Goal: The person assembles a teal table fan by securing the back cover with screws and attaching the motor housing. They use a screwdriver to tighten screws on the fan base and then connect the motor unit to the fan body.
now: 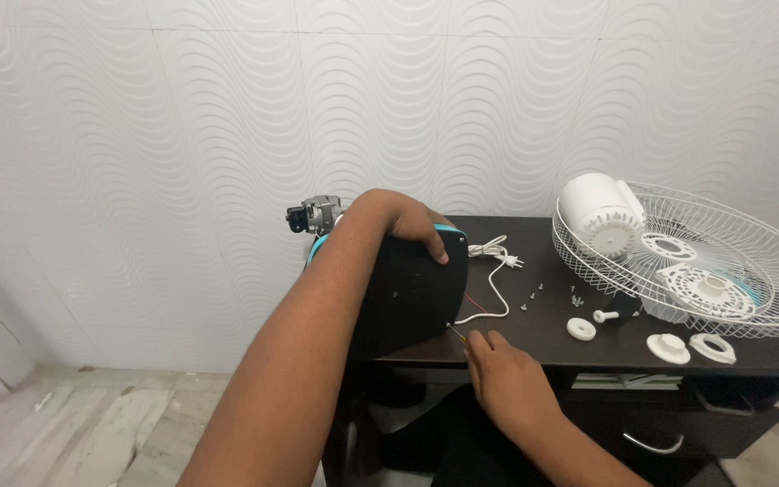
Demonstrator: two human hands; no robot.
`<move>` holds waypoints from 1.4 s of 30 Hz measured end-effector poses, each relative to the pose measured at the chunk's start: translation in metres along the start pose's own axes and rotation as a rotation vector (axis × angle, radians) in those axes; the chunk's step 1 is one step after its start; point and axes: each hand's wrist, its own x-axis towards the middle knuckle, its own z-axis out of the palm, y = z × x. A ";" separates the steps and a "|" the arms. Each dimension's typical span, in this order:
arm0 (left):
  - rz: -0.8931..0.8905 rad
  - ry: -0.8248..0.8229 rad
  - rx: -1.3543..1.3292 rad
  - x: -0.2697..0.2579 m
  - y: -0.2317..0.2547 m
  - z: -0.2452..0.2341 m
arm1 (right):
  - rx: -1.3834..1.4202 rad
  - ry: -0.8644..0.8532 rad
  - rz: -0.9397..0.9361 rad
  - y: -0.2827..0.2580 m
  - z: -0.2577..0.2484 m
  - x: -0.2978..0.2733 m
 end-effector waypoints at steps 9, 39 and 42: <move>-0.055 0.040 0.076 -0.007 0.010 0.002 | 1.355 -0.217 0.942 0.030 0.028 0.017; 0.187 0.196 0.166 -0.002 -0.011 0.004 | 0.377 0.022 0.236 0.004 -0.025 0.022; 0.202 0.199 0.159 -0.001 -0.010 0.005 | 0.261 0.164 0.091 0.007 -0.053 0.037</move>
